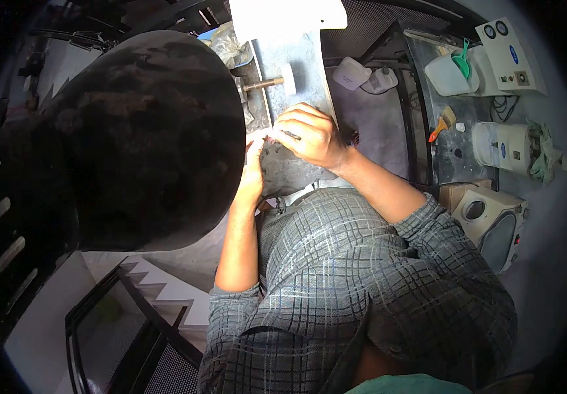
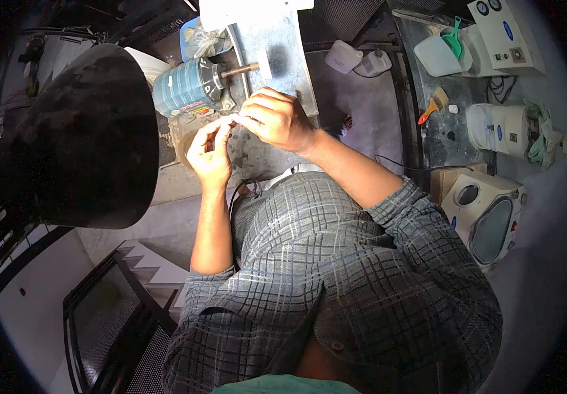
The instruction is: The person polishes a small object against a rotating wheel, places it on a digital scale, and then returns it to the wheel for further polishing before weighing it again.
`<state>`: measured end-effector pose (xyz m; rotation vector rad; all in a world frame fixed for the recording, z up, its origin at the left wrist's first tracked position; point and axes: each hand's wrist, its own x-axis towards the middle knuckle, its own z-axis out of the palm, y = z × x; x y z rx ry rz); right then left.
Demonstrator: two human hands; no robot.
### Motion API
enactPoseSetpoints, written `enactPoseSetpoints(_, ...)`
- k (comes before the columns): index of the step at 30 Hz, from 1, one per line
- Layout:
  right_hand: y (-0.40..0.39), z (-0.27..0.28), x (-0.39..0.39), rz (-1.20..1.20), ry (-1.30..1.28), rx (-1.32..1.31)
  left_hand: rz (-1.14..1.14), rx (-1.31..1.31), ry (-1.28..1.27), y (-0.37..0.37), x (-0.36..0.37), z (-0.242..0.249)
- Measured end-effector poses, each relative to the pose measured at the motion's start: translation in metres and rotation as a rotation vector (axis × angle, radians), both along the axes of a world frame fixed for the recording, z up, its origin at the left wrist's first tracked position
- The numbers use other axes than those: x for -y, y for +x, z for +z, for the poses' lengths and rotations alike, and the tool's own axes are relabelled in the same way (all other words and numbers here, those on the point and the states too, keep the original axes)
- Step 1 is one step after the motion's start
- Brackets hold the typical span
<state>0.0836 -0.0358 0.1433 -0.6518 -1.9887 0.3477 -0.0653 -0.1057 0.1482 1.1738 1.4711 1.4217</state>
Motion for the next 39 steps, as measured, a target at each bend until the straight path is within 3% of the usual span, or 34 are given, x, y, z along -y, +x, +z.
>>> enactPoseSetpoints(22, 0.005, 0.015, 0.005, 0.054, -0.070, 0.064, 0.053, 0.120, 0.043, -0.003, -0.003, -0.009)
enactPoseSetpoints(24, 0.007, 0.011, 0.004, 0.058, -0.137, 0.074, 0.099, -0.237, -0.052, -0.024, -0.008, -0.010)
enactPoseSetpoints(25, 0.011, 0.003, 0.000, 0.065, -0.197, 0.098, 0.023, -0.417, 0.054, -0.041, -0.014, -0.012)
enactPoseSetpoints(27, 0.017, -0.004, -0.003, 0.072, -0.254, 0.124, 0.136, -0.391, -0.375, -0.067, -0.018, -0.014)
enactPoseSetpoints(29, 0.019, -0.007, -0.004, 0.029, -0.338, 0.116, 0.053, -0.916, -0.584, -0.091, -0.024, -0.051)
enactPoseSetpoints(30, 0.022, -0.011, -0.005, 0.043, -0.376, 0.183, -0.004, -0.887, -0.676, -0.098, -0.026, -0.071)
enactPoseSetpoints(31, 0.023, -0.014, -0.005, 0.046, -0.376, 0.182, -0.014, -1.204, -0.675, -0.096, -0.028, -0.084)
enactPoseSetpoints(34, 0.029, -0.021, -0.010, 0.018, -0.482, 0.322, -0.080, -1.231, -0.747, -0.093, -0.036, -0.097)
enactPoseSetpoints(39, 0.048, -0.055, -0.020, -0.104, -0.591, 0.434, 0.120, -1.049, -0.742, -0.086, -0.029, -0.091)
